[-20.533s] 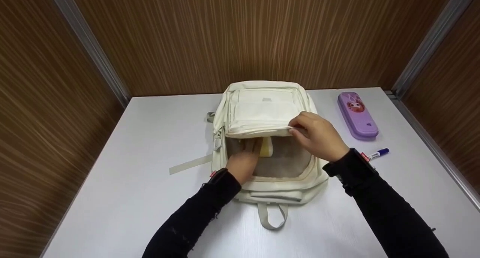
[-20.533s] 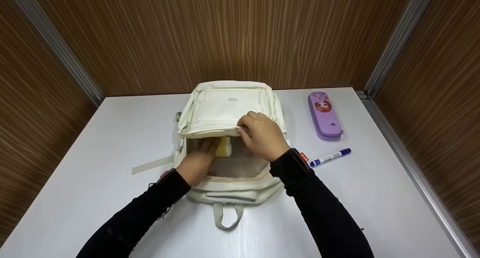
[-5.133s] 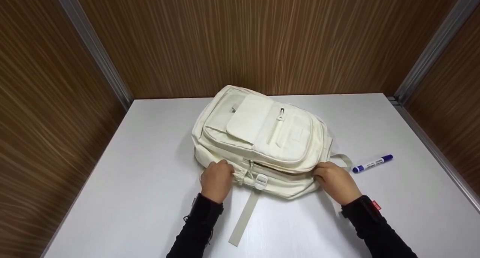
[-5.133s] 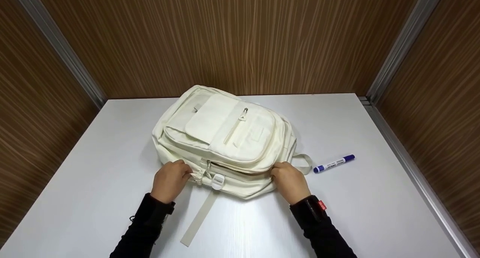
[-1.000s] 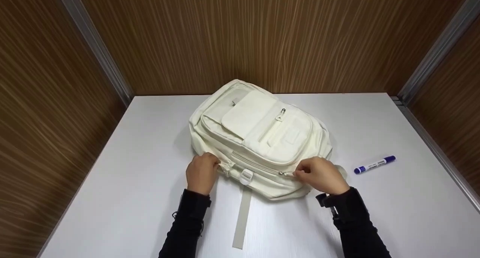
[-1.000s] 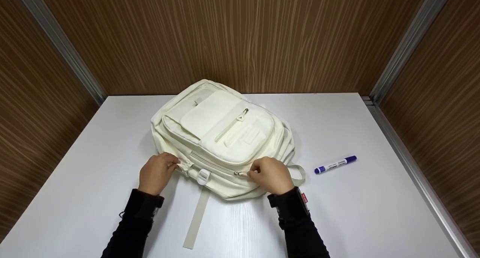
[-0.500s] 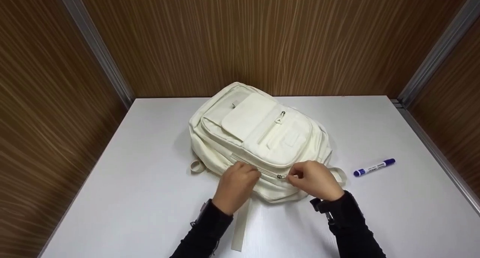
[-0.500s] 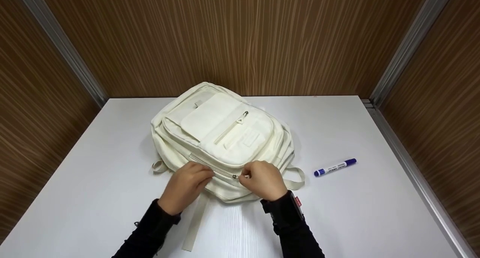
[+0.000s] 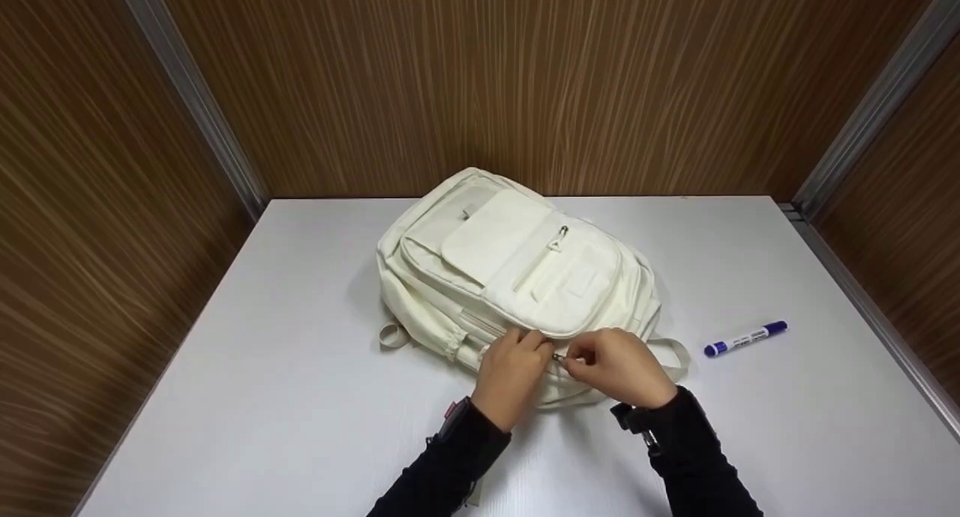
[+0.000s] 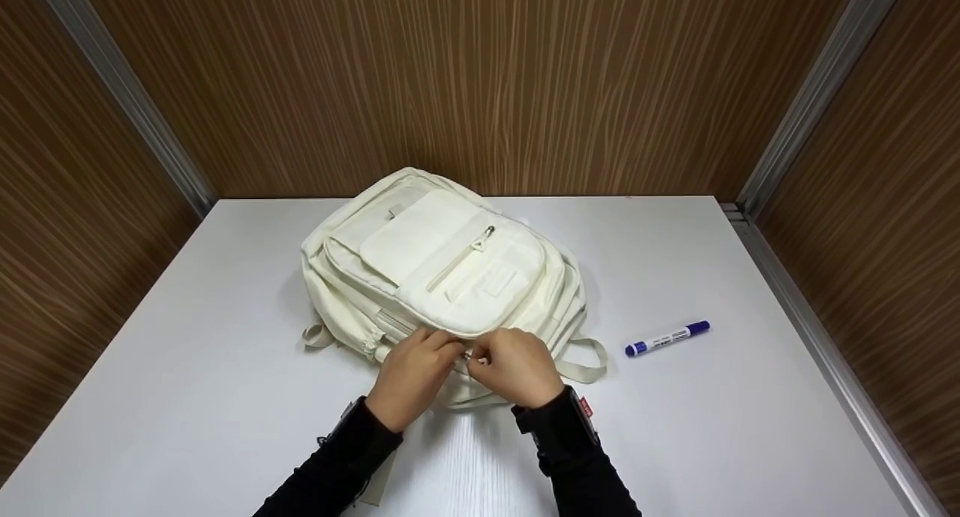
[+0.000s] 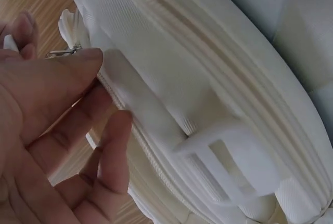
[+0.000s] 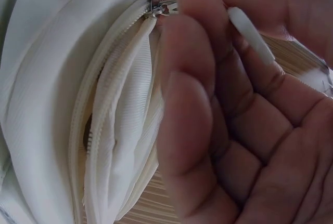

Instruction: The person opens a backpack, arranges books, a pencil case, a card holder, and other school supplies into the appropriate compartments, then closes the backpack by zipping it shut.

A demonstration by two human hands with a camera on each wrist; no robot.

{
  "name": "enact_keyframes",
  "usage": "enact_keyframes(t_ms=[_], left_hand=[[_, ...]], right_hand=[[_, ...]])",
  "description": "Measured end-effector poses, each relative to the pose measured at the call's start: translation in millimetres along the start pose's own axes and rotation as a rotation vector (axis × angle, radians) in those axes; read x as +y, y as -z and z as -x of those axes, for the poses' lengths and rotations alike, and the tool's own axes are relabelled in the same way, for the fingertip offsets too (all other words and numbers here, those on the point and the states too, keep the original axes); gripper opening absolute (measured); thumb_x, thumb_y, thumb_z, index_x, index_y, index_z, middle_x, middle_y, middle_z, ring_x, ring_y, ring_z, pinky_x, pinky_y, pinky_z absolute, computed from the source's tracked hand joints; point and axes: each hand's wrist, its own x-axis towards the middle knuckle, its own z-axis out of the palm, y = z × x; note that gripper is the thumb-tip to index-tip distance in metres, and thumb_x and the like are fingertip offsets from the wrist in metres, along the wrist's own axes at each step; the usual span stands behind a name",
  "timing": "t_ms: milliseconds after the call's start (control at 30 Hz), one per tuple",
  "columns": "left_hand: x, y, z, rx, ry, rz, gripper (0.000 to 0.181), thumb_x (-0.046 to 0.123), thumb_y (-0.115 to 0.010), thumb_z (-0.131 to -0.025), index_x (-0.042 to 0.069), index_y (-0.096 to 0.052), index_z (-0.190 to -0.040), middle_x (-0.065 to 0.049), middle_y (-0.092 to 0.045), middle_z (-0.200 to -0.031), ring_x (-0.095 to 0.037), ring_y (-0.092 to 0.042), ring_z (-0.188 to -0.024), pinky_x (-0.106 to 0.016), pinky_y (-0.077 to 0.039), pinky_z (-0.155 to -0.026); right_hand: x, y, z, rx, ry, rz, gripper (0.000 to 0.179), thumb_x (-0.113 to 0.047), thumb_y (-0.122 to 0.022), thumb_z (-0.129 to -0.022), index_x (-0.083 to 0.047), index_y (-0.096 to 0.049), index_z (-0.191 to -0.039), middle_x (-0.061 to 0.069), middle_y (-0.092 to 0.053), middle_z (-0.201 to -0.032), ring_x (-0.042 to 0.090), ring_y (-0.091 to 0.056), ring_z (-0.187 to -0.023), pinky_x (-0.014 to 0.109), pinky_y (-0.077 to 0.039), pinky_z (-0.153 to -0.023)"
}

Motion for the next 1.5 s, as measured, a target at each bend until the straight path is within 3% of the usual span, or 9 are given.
enact_keyframes(t_ms=[333,533,733,1000,1267,1500], left_hand=[[-0.4,-8.1,0.6,0.083,0.002,-0.031,0.013,0.011,-0.072,-0.075,0.021,-0.071,-0.083,0.009,-0.064,-0.086,-0.011,-0.056,-0.077,-0.021,-0.047,-0.065],[-5.3,-4.1,1.8,0.101,0.016,0.019,0.011,0.013,-0.073,-0.075,0.021,-0.071,-0.083,0.009,-0.066,-0.085,-0.012,-0.057,-0.078,-0.023,-0.047,-0.066],[-11.9,1.1,2.1,0.110,0.015,0.047,0.008,0.016,-0.074,-0.074,0.022,-0.071,-0.079,0.009,-0.066,-0.081,-0.012,-0.057,-0.075,-0.023,-0.046,-0.063],[-15.1,7.9,0.6,0.041,0.025,0.055,0.006,0.018,-0.074,-0.074,0.022,-0.070,-0.072,0.009,-0.064,-0.074,-0.011,-0.055,-0.068,-0.022,-0.042,-0.059],[-26.3,13.4,-2.2,-0.016,0.060,0.127,0.004,0.021,-0.076,-0.074,0.024,-0.073,-0.073,0.011,-0.067,-0.073,-0.011,-0.054,-0.066,-0.020,-0.040,-0.058],[-46.1,17.6,2.9,-0.051,0.092,0.147,0.006,0.023,-0.079,-0.070,0.025,-0.074,-0.071,0.010,-0.067,-0.072,-0.014,-0.056,-0.069,-0.025,-0.046,-0.062]], right_hand=[[3,2,0.8,-0.002,-0.001,0.012,0.015,-0.016,-0.070,-0.080,-0.021,-0.065,-0.067,-0.014,-0.056,-0.061,0.003,-0.047,-0.057,0.022,-0.040,-0.059],[8,3,1.5,-0.021,-0.035,0.012,0.016,-0.020,-0.072,-0.082,-0.021,-0.066,-0.067,-0.013,-0.057,-0.061,0.004,-0.048,-0.056,0.023,-0.040,-0.057],[12,4,0.5,-0.013,0.004,0.017,0.015,-0.018,-0.073,-0.082,-0.021,-0.067,-0.068,-0.012,-0.055,-0.061,0.003,-0.045,-0.056,0.023,-0.037,-0.056],[19,8,4.1,-0.066,0.037,0.009,0.010,-0.019,-0.072,-0.083,-0.021,-0.071,-0.073,-0.015,-0.058,-0.063,0.000,-0.047,-0.059,0.021,-0.040,-0.058],[32,24,9.4,-0.092,-0.053,-0.014,0.008,-0.019,-0.070,-0.085,-0.018,-0.074,-0.078,-0.012,-0.063,-0.067,0.003,-0.052,-0.060,0.022,-0.043,-0.061],[49,40,14.0,-0.051,-0.126,-0.022,0.010,-0.017,-0.068,-0.088,-0.014,-0.071,-0.079,-0.008,-0.062,-0.067,0.006,-0.052,-0.061,0.023,-0.041,-0.060]])
